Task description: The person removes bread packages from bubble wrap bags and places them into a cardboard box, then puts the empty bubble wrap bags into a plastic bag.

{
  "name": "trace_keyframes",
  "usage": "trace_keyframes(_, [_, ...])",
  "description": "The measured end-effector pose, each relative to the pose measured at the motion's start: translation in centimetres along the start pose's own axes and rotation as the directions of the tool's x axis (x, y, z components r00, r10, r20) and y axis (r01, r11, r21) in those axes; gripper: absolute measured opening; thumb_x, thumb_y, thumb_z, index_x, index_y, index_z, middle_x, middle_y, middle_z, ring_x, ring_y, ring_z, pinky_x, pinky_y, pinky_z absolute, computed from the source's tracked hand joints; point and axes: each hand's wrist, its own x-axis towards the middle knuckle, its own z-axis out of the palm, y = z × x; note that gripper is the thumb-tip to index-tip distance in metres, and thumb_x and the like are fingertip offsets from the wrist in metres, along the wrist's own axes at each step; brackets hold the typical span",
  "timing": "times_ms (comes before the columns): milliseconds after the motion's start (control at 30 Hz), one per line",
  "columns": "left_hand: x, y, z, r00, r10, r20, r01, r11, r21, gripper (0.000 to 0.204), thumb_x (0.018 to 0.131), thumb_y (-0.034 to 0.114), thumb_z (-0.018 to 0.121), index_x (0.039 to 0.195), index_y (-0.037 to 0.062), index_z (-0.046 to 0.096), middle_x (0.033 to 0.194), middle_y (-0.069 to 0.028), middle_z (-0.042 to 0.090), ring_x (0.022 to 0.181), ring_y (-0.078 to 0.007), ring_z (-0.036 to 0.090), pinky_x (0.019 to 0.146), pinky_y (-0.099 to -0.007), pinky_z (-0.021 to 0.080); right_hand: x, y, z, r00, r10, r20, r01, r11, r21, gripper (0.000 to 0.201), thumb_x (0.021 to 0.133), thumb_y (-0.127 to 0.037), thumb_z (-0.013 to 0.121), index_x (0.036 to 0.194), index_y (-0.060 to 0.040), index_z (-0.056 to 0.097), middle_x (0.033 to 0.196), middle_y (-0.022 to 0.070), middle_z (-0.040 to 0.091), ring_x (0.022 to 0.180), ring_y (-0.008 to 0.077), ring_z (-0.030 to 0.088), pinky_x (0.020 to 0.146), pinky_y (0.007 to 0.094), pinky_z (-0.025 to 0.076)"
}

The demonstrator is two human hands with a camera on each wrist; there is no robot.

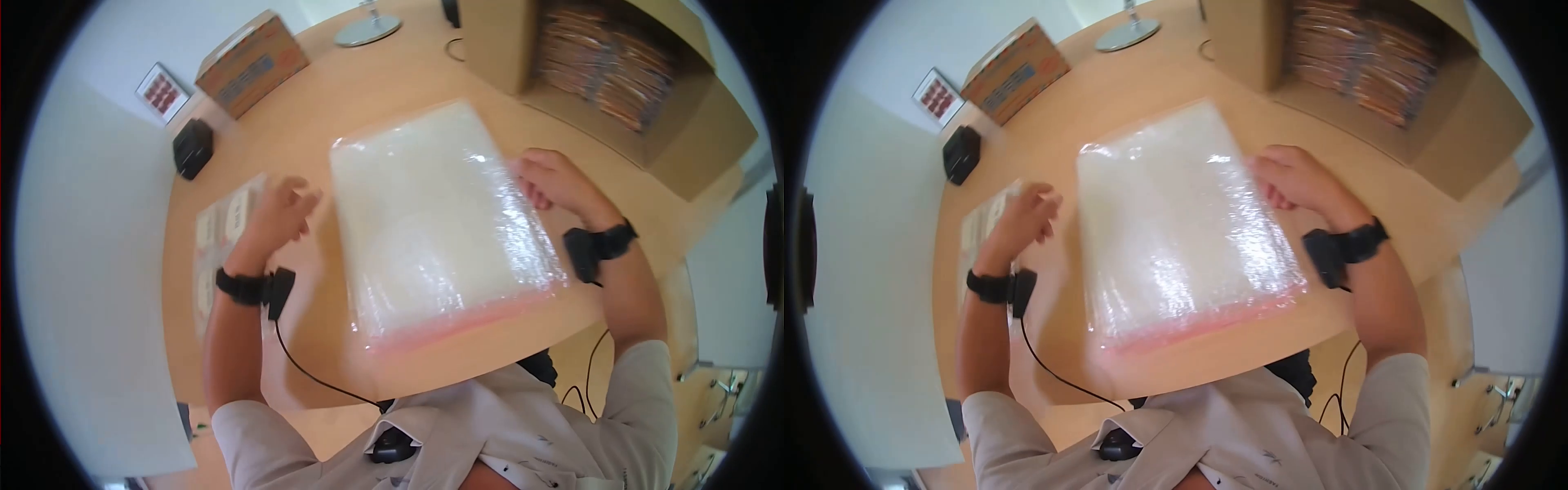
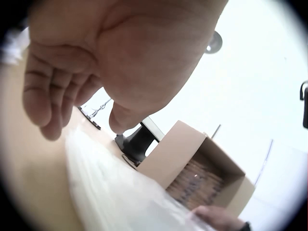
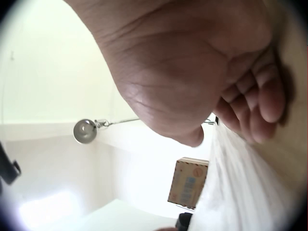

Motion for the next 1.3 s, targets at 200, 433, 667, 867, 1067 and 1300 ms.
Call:
trace_keyframes(200, [-7.6, 0.3, 3.3, 0.967, -0.034, 0.252, 0.114, 0.942, -0.314, 0.038, 0.096, 0.028, 0.068, 0.116, -0.0033, 0.06, 0.073, -0.0063, 0.063, 0.061, -0.0118, 0.061, 0.052, -0.0295, 0.048, -1.4, -1.4, -0.3, 0.986, 0.06, 0.158, -0.038, 0.99, -0.135, 0.033, 0.099, -0.03, 0.063, 0.077, -0.0047, 0.059, 0.066, 0.0024, 0.061, 0.053, 0.0089, 0.058, 0.047, 0.0244, 0.047])
trace_keyframes(433, [-6.4, -0.2, 5.2, 0.984, 0.163, 0.068, -0.146, 0.969, -0.2, 0.024, 0.098, 0.022, 0.063, 0.095, -0.0018, 0.063, 0.067, -0.0053, 0.061, 0.059, -0.0119, 0.061, 0.054, -0.0283, 0.047, -1.3, -1.1, 0.3, 0.993, 0.036, 0.108, -0.018, 0.987, -0.157, 0.033, 0.1, -0.029, 0.063, 0.075, -0.008, 0.057, 0.059, -0.0017, 0.055, 0.047, 0.0064, 0.052, 0.045, 0.0228, 0.044])
trace_keyframes(667, [-6.5, -0.7, 5.7, 0.975, 0.217, 0.037, -0.211, 0.97, -0.118, 0.024, 0.095, 0.02, 0.064, 0.086, -0.0018, 0.065, 0.066, -0.0055, 0.06, 0.061, -0.0132, 0.054, 0.058, -0.0308, 0.046, -0.6, -0.3, 0.5, 0.99, -0.007, -0.143, -0.002, 0.998, -0.065, 0.032, 0.102, -0.027, 0.06, 0.076, -0.0072, 0.057, 0.058, 0.0001, 0.054, 0.045, 0.0085, 0.048, 0.042, 0.0258, 0.038])
trace_keyframes(867, [-6.8, -0.6, 5.8, 0.98, 0.192, 0.048, -0.181, 0.967, -0.177, 0.021, 0.092, 0.019, 0.067, 0.088, -0.0016, 0.066, 0.068, -0.0059, 0.06, 0.063, -0.0124, 0.054, 0.059, -0.0302, 0.047, 0.4, 0.6, 0.5, 0.975, -0.041, -0.22, 0.033, 0.999, -0.04, 0.034, 0.101, -0.029, 0.06, 0.076, -0.0065, 0.057, 0.057, 0.0, 0.053, 0.045, 0.0093, 0.047, 0.043, 0.0272, 0.038])
trace_keyframes(1067, [-6.5, -0.8, 6.0, 0.976, 0.215, 0.045, -0.205, 0.965, -0.166, 0.017, 0.092, 0.016, 0.067, 0.091, -0.001, 0.067, 0.071, -0.0046, 0.063, 0.067, -0.0105, 0.057, 0.061, -0.0283, 0.047, 0.5, 1.1, 2.2, 0.96, -0.18, -0.217, 0.148, 0.976, -0.157, 0.04, 0.102, -0.028, 0.06, 0.071, -0.004, 0.055, 0.057, 0.0018, 0.054, 0.046, 0.0107, 0.049, 0.044, 0.0292, 0.041])
trace_keyframes(1300, [-6.3, -1.3, 6.1, 0.981, 0.183, 0.07, -0.17, 0.971, -0.168, 0.015, 0.092, 0.014, 0.066, 0.09, -0.0011, 0.066, 0.071, -0.0033, 0.063, 0.065, -0.0091, 0.057, 0.059, -0.0273, 0.047, 1.0, 1.6, 0.9, 0.931, -0.165, -0.327, 0.169, 0.985, -0.014, 0.04, 0.102, -0.027, 0.06, 0.07, -0.0032, 0.055, 0.059, 0.0021, 0.056, 0.048, 0.0113, 0.052, 0.047, 0.029, 0.042])
